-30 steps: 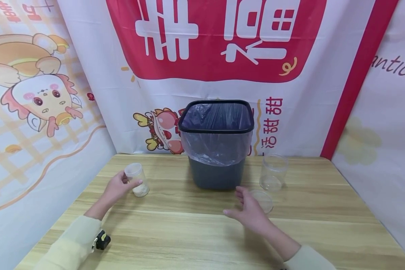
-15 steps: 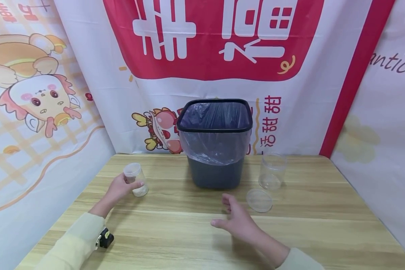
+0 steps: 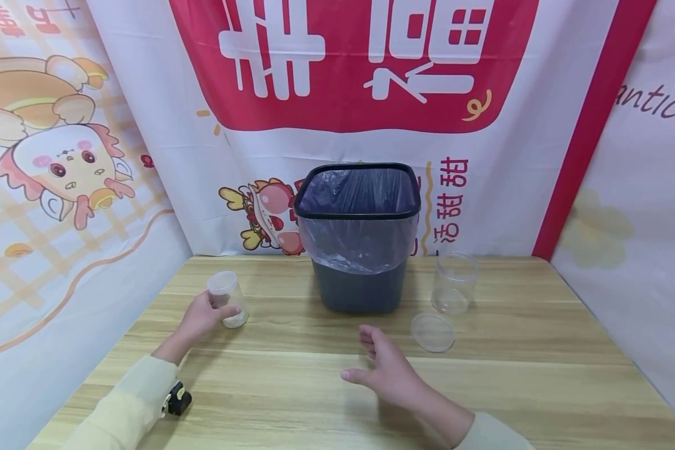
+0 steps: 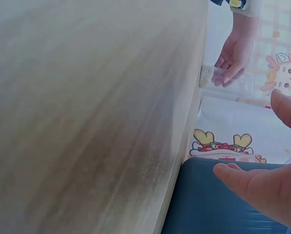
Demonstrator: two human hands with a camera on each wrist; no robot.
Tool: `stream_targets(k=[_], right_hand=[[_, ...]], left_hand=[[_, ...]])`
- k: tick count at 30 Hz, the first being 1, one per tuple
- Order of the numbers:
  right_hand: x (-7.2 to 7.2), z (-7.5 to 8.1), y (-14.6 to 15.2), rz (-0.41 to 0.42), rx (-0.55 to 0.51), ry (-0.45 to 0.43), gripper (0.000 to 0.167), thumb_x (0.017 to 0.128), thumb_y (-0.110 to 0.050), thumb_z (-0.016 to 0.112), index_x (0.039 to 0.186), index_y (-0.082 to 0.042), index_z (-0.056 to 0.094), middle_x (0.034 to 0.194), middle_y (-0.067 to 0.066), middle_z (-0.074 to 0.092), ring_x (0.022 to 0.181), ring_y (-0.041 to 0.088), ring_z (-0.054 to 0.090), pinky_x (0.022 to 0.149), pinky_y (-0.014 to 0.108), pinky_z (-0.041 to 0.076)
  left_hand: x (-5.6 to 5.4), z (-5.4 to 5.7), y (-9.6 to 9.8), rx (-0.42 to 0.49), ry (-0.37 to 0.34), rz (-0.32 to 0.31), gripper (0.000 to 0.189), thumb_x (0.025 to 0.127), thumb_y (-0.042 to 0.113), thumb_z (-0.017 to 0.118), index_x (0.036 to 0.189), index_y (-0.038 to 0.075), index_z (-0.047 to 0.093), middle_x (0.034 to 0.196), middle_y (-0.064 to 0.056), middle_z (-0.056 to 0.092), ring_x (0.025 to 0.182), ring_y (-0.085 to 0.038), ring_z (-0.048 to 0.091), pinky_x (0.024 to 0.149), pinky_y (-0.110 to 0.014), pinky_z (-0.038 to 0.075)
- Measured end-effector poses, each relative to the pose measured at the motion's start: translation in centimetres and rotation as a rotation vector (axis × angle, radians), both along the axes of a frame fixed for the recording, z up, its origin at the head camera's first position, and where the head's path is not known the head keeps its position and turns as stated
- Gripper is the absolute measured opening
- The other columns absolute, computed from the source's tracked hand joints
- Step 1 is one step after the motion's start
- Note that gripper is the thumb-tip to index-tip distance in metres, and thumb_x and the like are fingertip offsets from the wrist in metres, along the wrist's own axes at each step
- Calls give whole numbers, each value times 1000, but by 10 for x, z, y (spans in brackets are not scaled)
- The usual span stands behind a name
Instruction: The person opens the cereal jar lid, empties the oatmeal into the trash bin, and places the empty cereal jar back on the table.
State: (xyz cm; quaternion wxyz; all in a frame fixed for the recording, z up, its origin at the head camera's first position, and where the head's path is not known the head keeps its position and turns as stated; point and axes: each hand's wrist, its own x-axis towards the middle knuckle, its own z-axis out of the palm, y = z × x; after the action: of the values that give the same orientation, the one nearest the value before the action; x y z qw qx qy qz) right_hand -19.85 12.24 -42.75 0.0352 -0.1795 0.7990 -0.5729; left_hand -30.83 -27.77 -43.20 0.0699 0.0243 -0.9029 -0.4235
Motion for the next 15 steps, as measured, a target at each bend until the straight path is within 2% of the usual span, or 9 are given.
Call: stream_targets(k=[10, 15], right_hand=[[-2, 7, -2, -61, -49, 8, 75, 77, -8, 81, 137, 10, 40, 134, 24, 51, 127, 38, 47, 105, 42, 37], [-4, 12, -5, -89, -108, 20, 71, 79, -6, 80, 137, 9, 42, 134, 23, 52, 127, 37, 48, 104, 41, 39]], left_hand=[[11, 15, 17, 5, 42, -39, 68, 80, 28, 80, 130, -7, 49, 126, -27, 56, 117, -42, 52, 98, -54, 42], [16, 17, 29, 10, 69, -77, 67, 77, 29, 82, 128, -3, 52, 124, -23, 59, 117, -40, 53, 99, -54, 42]])
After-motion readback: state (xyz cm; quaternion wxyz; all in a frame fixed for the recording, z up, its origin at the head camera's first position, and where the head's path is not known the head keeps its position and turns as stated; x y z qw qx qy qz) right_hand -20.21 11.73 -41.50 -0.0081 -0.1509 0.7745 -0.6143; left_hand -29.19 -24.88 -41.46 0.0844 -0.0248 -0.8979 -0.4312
